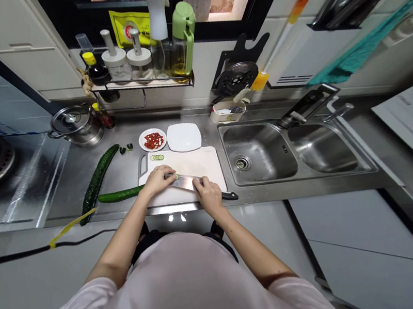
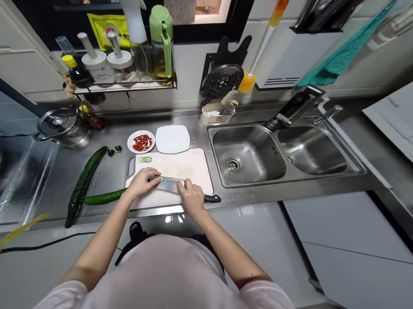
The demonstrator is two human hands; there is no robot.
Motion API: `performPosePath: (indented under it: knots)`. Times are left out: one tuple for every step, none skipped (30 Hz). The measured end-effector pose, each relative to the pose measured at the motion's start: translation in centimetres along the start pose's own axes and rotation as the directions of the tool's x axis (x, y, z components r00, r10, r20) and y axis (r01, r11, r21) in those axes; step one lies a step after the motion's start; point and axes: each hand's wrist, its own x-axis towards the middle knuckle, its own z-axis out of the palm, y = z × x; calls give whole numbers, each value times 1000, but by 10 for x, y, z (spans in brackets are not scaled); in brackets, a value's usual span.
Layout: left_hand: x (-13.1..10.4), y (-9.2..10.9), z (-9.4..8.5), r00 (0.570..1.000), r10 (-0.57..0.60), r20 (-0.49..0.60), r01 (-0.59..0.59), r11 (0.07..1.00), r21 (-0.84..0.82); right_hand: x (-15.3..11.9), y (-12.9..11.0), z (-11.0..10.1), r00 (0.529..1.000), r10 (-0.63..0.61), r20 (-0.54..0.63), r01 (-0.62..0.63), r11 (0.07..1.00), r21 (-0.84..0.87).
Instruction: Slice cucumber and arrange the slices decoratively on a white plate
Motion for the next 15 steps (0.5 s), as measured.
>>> performPosePath:
  knots:
    - [0,3,-1,1000,12,28,-12,1000,4,-1,1,2,1000,-11,-22,11,1000,0]
    - [-1,6,-2,999,21,47,-22,1000,4,-2,2,4,999,-19,-45,19,1000,1]
    - [-1,9,-2,998,31,58,-31,1000,-2,-3,4,6,997,-23,-69,23,1000,0]
    - [-2,12,-2,997,40,59,-39,999,-13,-5,5,8,995,-25,-93,25,1000,-1]
    - [-2,14,-2,998,45,52,-43,999,-29,-6,6,10,993,-25,-117,25,1000,-2]
    - [-3,15,-1,998,42,40,-40,998,-50,-7,7,13,990,-22,-138,22,1000,-2]
    - [-3,15,1,999,27,23,-25,997,-77,-9,9,15,988,-18,-153,18,1000,1]
    - [-2,14,2,1000,-4,2,4,994,-111,-10,10,18,987,-10,-163,11,1000,8]
    - [0,10,5,998,-51,-22,47,987,-152,-11,12,20,986,0,-169,3,1000,18]
    - [2,5,7,993,-111,-49,99,975,-197,-12,15,23,985,10,-172,-5,999,31]
    - [6,-2,9,981,-181,-75,158,957,-244,-13,17,25,985,21,-172,-14,999,46]
    - [10,-11,11,961,-252,-113,212,935,-283,-14,20,27,984,35,-172,-24,998,62]
    - [15,-20,13,940,-306,-154,249,919,-305,-15,22,29,984,51,-171,-38,996,77]
    - [20,-30,14,915,-351,-199,278,906,-320,-15,25,31,983,67,-169,-52,995,91]
    - [26,-39,14,894,-385,-230,300,895,-330,-15,27,33,983,82,-166,-65,992,104]
